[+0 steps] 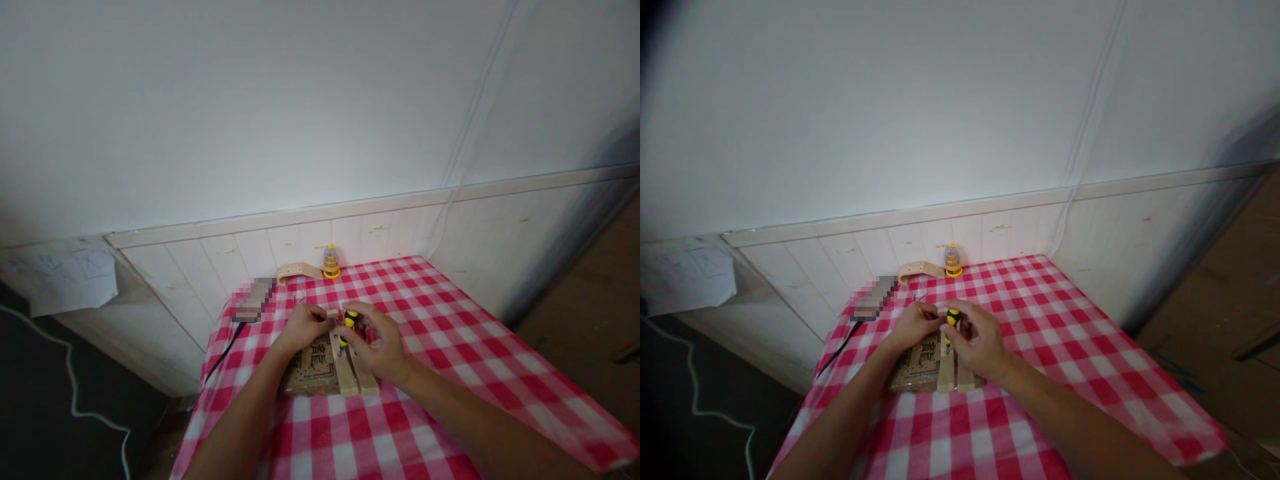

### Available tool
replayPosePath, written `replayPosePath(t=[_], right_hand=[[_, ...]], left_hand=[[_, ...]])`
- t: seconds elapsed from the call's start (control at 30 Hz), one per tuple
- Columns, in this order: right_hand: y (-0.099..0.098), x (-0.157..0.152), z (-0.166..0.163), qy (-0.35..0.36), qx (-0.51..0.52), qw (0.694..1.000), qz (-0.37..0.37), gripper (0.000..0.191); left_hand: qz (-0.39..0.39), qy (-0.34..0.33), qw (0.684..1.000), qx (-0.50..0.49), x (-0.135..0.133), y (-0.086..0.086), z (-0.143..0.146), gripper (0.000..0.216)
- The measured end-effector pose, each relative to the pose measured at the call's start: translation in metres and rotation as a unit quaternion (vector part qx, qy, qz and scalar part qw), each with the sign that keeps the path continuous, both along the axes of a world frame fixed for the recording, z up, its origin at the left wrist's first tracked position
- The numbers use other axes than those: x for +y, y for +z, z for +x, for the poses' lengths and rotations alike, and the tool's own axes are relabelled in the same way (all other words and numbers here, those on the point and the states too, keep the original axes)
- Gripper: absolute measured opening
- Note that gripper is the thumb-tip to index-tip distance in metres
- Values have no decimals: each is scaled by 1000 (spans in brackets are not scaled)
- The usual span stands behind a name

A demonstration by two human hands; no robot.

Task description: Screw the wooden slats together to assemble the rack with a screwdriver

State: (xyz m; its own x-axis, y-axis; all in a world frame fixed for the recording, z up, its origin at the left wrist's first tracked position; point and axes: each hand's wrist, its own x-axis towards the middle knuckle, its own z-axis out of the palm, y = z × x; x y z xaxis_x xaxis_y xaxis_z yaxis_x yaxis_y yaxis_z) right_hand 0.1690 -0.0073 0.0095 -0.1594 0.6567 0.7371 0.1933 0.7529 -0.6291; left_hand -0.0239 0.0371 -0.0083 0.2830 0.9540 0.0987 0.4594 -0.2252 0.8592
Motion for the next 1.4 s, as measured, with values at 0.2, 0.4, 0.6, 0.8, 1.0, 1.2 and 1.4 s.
replayPosePath(t=[0.2, 0.4, 0.6, 0.8, 1.0, 1.2, 1.4], right_hand=[[0, 0, 3, 25, -2, 1000, 7, 33], [2, -2, 3, 20, -13, 1000, 17, 33], [4, -4, 4, 41, -10, 999, 5, 36], [4, -4, 3, 43, -14, 999, 8, 39], [4, -4, 1, 23, -19, 1000, -2, 38], [0, -3, 2, -1, -20, 1000, -6, 33], [1, -2, 0, -8, -10, 1000, 0, 31]], left_hand=[[6, 14, 1000, 22, -3, 6, 1, 36], [6, 14, 1000, 27, -5, 10, 2, 39], [-2, 8, 1000, 19, -5, 11, 2, 39], [15, 4, 999, 31, -4, 11, 1, 39], [22, 8, 999, 33, -3, 9, 0, 43], [18, 8, 1000, 24, -1, 4, -1, 32], [15, 12, 1000, 23, -1, 4, 0, 33]])
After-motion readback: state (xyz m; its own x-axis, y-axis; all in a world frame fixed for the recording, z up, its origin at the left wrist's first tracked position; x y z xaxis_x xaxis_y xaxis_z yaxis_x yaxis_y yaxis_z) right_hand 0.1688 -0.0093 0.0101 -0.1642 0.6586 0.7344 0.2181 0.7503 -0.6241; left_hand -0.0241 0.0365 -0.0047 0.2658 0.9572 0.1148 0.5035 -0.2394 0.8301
